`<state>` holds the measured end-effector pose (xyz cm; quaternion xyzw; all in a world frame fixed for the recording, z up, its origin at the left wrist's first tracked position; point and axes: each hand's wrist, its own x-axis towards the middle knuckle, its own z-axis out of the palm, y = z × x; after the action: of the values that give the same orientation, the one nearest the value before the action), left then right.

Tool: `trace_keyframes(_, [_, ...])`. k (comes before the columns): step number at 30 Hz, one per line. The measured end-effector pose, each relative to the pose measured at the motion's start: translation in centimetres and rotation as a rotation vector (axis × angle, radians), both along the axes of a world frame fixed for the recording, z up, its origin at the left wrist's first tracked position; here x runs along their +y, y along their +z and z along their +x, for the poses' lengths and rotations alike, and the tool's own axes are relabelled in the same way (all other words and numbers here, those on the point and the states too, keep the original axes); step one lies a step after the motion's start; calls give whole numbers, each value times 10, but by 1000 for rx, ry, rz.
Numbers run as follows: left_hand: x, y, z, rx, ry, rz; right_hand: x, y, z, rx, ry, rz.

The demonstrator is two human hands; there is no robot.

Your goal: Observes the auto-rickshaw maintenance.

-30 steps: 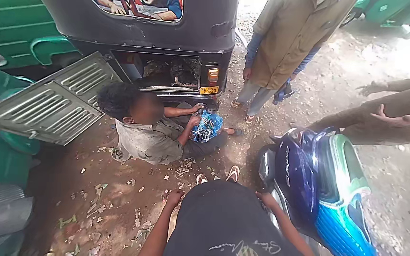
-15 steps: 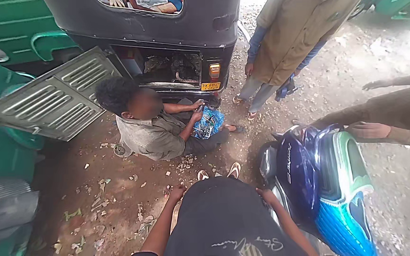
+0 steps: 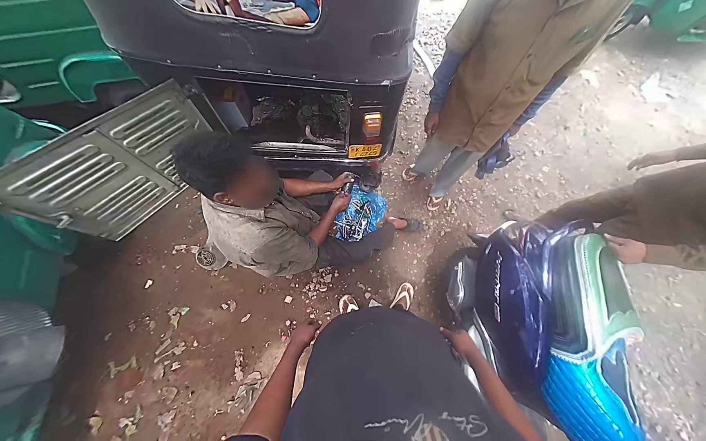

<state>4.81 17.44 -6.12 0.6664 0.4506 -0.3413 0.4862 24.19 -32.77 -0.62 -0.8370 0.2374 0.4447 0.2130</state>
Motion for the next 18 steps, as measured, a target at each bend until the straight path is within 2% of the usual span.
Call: trace_keyframes(18, [1, 5, 2, -19, 44, -14, 7, 5, 10, -7, -3, 11])
